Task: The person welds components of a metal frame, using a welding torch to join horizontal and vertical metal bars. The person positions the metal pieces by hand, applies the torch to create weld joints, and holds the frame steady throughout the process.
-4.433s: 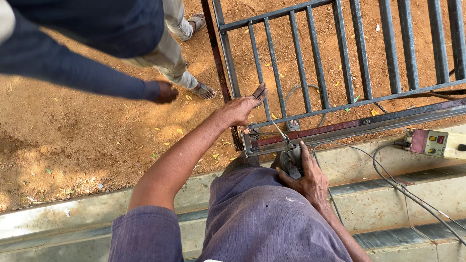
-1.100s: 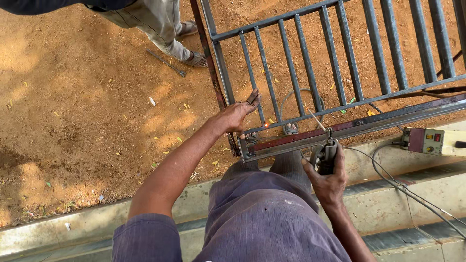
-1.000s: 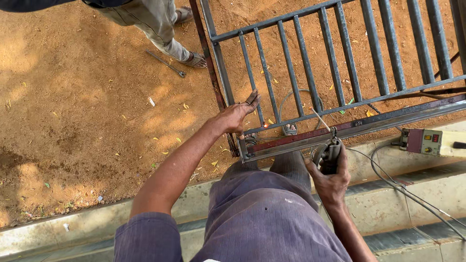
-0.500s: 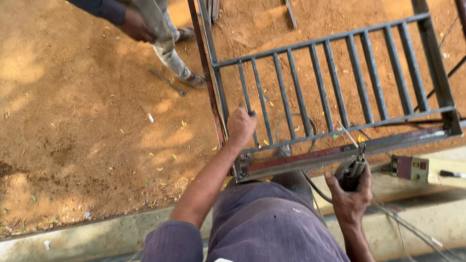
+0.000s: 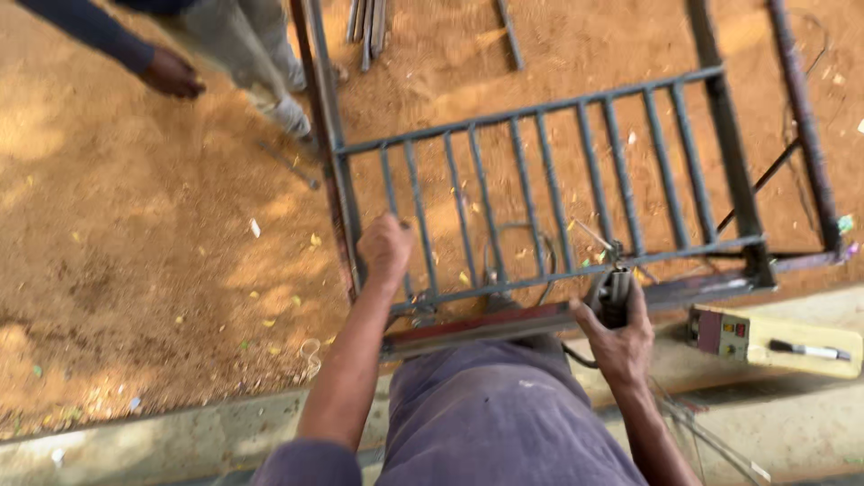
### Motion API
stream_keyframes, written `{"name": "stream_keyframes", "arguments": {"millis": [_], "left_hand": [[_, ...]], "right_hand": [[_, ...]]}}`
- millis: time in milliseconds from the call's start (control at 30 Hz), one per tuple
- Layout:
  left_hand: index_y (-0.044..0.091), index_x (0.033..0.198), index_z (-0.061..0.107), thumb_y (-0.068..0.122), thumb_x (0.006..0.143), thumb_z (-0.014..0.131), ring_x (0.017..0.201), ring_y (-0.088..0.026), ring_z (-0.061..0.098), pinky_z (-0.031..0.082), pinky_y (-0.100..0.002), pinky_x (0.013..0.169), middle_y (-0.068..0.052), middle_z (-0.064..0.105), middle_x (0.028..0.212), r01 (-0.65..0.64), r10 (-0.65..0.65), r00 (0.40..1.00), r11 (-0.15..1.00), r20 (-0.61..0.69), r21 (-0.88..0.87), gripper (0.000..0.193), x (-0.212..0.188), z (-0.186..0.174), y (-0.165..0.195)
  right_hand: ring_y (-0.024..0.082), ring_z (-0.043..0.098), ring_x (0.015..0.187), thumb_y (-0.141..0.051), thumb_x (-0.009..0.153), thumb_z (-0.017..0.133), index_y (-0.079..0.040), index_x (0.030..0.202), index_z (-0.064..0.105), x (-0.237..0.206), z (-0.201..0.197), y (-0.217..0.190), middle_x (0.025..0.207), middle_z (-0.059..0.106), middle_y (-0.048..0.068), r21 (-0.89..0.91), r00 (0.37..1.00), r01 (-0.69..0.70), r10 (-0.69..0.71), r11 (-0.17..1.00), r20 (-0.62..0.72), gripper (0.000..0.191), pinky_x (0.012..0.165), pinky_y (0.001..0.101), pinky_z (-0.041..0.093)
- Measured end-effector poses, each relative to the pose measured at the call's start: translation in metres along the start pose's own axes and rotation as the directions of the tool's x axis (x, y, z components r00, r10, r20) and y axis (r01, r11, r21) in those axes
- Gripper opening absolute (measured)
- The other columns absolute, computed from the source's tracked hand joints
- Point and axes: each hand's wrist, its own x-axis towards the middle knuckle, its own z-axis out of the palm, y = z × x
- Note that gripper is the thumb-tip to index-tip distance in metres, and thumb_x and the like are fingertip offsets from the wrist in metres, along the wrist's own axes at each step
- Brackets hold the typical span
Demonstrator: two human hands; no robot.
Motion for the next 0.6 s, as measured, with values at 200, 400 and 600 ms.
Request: {"name": "stream_keyframes", "arguments": {"millis": [200, 400, 600], "left_hand": [[0.01, 0.068, 0.065, 0.023, 0.09, 0.077, 0.042, -0.013, 0.051, 0.041, -0.035, 0.038, -0.003, 0.061, 0.056, 0.193, -0.213, 0.921, 0.977, 0.325, 0.093, 0.029, 0.0, -0.024, 0.016], [0.011, 0.063, 0.06, 0.02, 0.09, 0.075, 0.039, -0.011, 0.048, 0.035, -0.029, 0.03, -0.001, 0.056, 0.052, 0.306, -0.359, 0.838, 0.933, 0.411, 0.189, 0.032, -0.007, -0.013, 0.011], [0.013, 0.062, 0.059, 0.02, 0.071, 0.074, 0.051, -0.025, 0.056, 0.047, -0.044, 0.042, -0.007, 0.057, 0.057, -0.019, 0.105, 0.944, 0.964, -0.313, 0.266, 0.019, -0.022, 0.013, 0.006]], "right_hand": [[0.022, 0.066, 0.108, -0.042, 0.074, 0.087, 0.0, 0.153, 0.046, 0.059, -0.021, -0.01, 0.123, 0.068, 0.016, 0.091, 0.999, 0.036, -0.038, 0.995, 0.021, 0.098, 0.095, 0.0372, 0.054], [0.02, 0.066, 0.105, -0.04, 0.075, 0.086, -0.001, 0.15, 0.051, 0.087, -0.032, -0.003, 0.119, 0.07, 0.013, 0.158, 0.998, 0.016, -0.026, 0.987, 0.062, 0.091, 0.092, 0.0348, 0.054], [0.019, 0.067, 0.1, -0.029, 0.075, 0.084, -0.003, 0.147, 0.053, 0.105, -0.026, 0.024, 0.114, 0.071, 0.01, 0.211, 0.99, -0.024, -0.006, 0.977, 0.137, 0.083, 0.087, 0.0342, 0.054]]}}
